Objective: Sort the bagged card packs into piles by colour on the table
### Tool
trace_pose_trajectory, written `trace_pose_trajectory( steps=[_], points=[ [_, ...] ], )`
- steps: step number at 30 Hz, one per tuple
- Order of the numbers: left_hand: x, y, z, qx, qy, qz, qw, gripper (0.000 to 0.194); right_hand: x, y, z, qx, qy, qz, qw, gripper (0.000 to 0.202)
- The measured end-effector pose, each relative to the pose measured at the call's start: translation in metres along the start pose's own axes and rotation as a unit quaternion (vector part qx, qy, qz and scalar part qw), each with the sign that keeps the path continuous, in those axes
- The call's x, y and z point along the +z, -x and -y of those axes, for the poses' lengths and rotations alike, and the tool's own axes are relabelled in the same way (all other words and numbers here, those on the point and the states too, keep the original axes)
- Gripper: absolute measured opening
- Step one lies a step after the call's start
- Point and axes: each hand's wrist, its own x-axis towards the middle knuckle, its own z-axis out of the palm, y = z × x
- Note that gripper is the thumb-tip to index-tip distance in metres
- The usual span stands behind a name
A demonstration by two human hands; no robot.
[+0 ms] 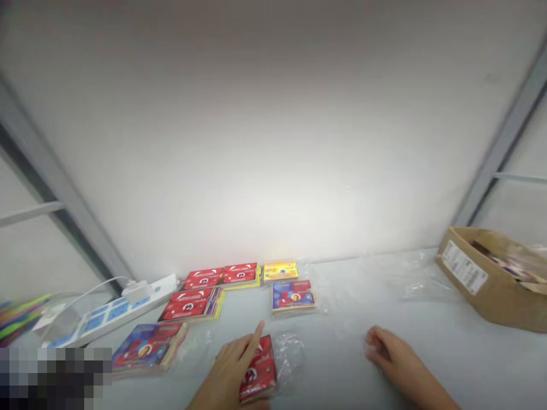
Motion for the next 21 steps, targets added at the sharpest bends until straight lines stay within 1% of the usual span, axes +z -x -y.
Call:
trace_pose_trajectory(
  steps=[4, 8, 12, 14, 17, 19, 21],
  points=[
    [0.0, 0.003, 0.001, 0.009, 0.015, -0.012, 1.0, 0.098, 0.003, -0.004, -0.004, 0.003, 0.02, 0.015, 1.0, 0.011],
    [0.0, 0.005, 0.002, 0.005, 0.025, -0.017, 1.0, 0.102, 0.009, -0.01, -0.013, 0.013, 0.055, -0.012, 0.998, 0.023],
    [-0.011, 0.009, 0.005, -0.006, 0.013, -0.016, 1.0, 0.111, 0.008, -0.016, -0.012, 0.024, 0.084, -0.026, 0.996, 0.023],
    [-0.02, 0.012, 0.01, -0.017, -0.006, -0.015, 1.0, 0.112, 0.006, -0.018, -0.009, 0.041, 0.086, -0.021, 0.995, 0.022],
    [-0.029, 0.016, 0.018, -0.035, -0.028, -0.022, 0.999, 0.099, 0.001, -0.02, -0.006, 0.066, 0.071, 0.007, 0.995, 0.024],
    [-0.031, 0.017, 0.022, -0.035, -0.033, -0.023, 0.999, 0.09, -0.001, -0.021, -0.005, 0.071, 0.062, 0.017, 0.995, 0.025],
    [-0.031, 0.016, 0.023, -0.031, -0.034, -0.021, 0.999, 0.085, -0.002, -0.022, -0.006, 0.073, 0.055, 0.017, 0.996, 0.025]
  ],
)
